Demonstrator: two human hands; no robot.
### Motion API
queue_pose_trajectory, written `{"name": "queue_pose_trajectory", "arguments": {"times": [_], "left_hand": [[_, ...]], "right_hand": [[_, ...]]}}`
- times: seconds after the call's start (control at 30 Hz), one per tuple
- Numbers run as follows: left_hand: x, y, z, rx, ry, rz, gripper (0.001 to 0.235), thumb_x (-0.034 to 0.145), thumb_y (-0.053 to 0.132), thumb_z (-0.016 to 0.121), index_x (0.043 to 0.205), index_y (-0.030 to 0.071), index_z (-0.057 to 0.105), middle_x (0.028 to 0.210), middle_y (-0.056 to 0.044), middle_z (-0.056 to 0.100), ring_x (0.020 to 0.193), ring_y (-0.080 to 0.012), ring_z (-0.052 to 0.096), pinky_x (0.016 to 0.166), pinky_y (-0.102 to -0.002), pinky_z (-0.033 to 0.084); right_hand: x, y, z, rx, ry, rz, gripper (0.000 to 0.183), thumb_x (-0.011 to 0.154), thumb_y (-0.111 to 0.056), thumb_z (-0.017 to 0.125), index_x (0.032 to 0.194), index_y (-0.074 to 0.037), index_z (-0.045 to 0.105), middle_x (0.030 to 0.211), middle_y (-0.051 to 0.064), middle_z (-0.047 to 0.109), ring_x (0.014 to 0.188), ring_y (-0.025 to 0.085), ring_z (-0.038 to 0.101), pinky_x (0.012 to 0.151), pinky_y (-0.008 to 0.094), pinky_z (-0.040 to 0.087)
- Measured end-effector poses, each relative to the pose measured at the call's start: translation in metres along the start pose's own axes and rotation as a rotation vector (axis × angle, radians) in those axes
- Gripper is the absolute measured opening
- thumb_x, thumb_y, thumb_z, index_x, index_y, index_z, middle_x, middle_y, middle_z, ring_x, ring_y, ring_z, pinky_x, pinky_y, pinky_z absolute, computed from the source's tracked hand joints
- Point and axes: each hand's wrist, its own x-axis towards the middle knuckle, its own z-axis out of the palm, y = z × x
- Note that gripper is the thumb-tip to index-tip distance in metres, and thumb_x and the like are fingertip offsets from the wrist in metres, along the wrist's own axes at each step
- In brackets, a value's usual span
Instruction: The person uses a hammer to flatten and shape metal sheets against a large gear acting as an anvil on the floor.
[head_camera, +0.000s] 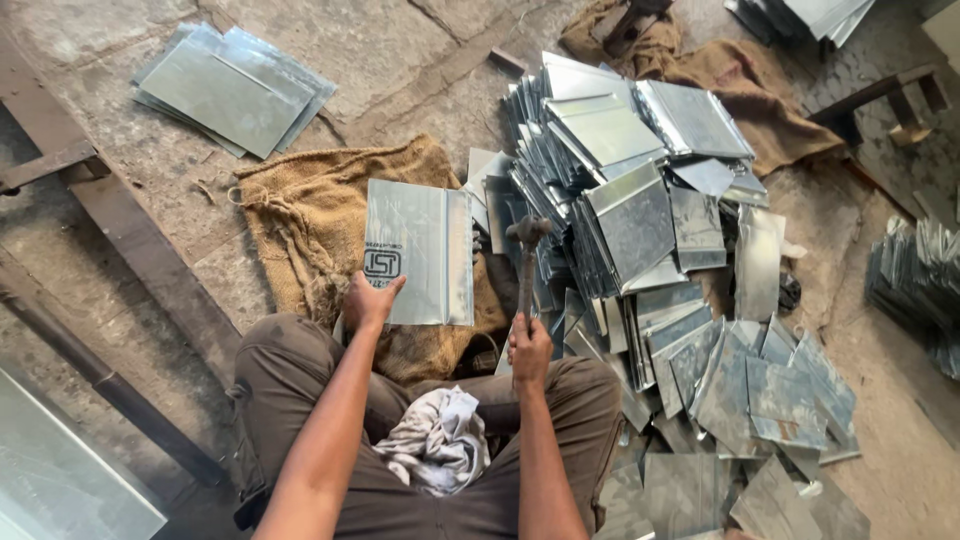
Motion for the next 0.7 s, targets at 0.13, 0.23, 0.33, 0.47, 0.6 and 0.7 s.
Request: {"name": "queue_pose_trajectory", "arguments": {"times": [0.13, 0.23, 0.33, 0.47, 0.6, 0.7], "left_hand": [[0.006, 0.048, 0.003, -0.109, 0.041, 0.008, 0.065, 0.074, 0.057, 0.086, 0.112, 0.009, 0.063, 0.092, -0.008, 0.073, 0.083, -0.0286, 0.075, 0.07, -0.042, 0.062], [0.013, 0.089, -0.007, -0.068, 0.025, 0.031, 0.076, 0.073, 0.055, 0.087, 0.126, 0.009, 0.058, 0.109, -0.013, 0.072, 0.102, -0.0339, 0.071, 0.089, -0.047, 0.057], [0.013, 0.106, 0.001, 0.299, 0.197, 0.205, 0.1, 0.072, 0.058, 0.084, 0.15, 0.011, 0.043, 0.146, -0.027, 0.045, 0.138, -0.0426, 0.041, 0.112, -0.065, 0.03], [0.021, 0.083, 0.03, 0.457, 0.36, 0.64, 0.07, 0.1, 0.031, 0.057, 0.161, 0.011, 0.03, 0.169, -0.021, 0.006, 0.154, -0.0335, 0.004, 0.124, -0.055, 0.002], [0.031, 0.094, 0.042, 0.58, 0.129, 0.567, 0.069, 0.107, 0.046, 0.032, 0.162, 0.008, 0.017, 0.172, -0.012, -0.005, 0.158, -0.0285, -0.01, 0.127, -0.053, -0.003], [0.033, 0.108, 0.041, 0.619, 0.182, 0.533, 0.072, 0.107, 0.053, 0.021, 0.163, 0.009, 0.014, 0.171, -0.01, -0.006, 0.157, -0.0274, -0.011, 0.127, -0.054, -0.003]], "right_hand": [[0.0, 0.003, -0.001, 0.015, -0.005, 0.008, 0.026, 0.101, -0.028, 0.062, 0.086, -0.007, 0.06, 0.06, -0.003, 0.051, 0.044, 0.005, 0.043, 0.038, 0.024, 0.031], [0.002, 0.001, 0.003, -0.034, -0.001, -0.03, 0.03, 0.102, -0.029, 0.063, 0.084, -0.006, 0.058, 0.059, -0.003, 0.051, 0.045, 0.006, 0.044, 0.038, 0.025, 0.032], [0.0, 0.003, 0.005, -0.1, 0.001, -0.036, 0.031, 0.102, -0.03, 0.063, 0.082, -0.006, 0.058, 0.058, -0.003, 0.052, 0.045, 0.006, 0.044, 0.038, 0.025, 0.033], [0.001, 0.015, 0.005, -0.251, 0.006, -0.113, 0.034, 0.103, -0.03, 0.063, 0.08, -0.006, 0.061, 0.058, -0.002, 0.056, 0.046, 0.005, 0.048, 0.039, 0.024, 0.035], [0.001, 0.026, 0.012, -0.242, -0.038, -0.052, 0.029, 0.103, -0.029, 0.059, 0.084, -0.007, 0.063, 0.061, -0.002, 0.058, 0.045, 0.007, 0.048, 0.037, 0.025, 0.036], [-0.008, 0.027, 0.022, -0.19, -0.045, -0.084, 0.027, 0.103, -0.027, 0.06, 0.087, -0.007, 0.063, 0.063, -0.002, 0.057, 0.047, 0.006, 0.048, 0.038, 0.024, 0.036]]}}
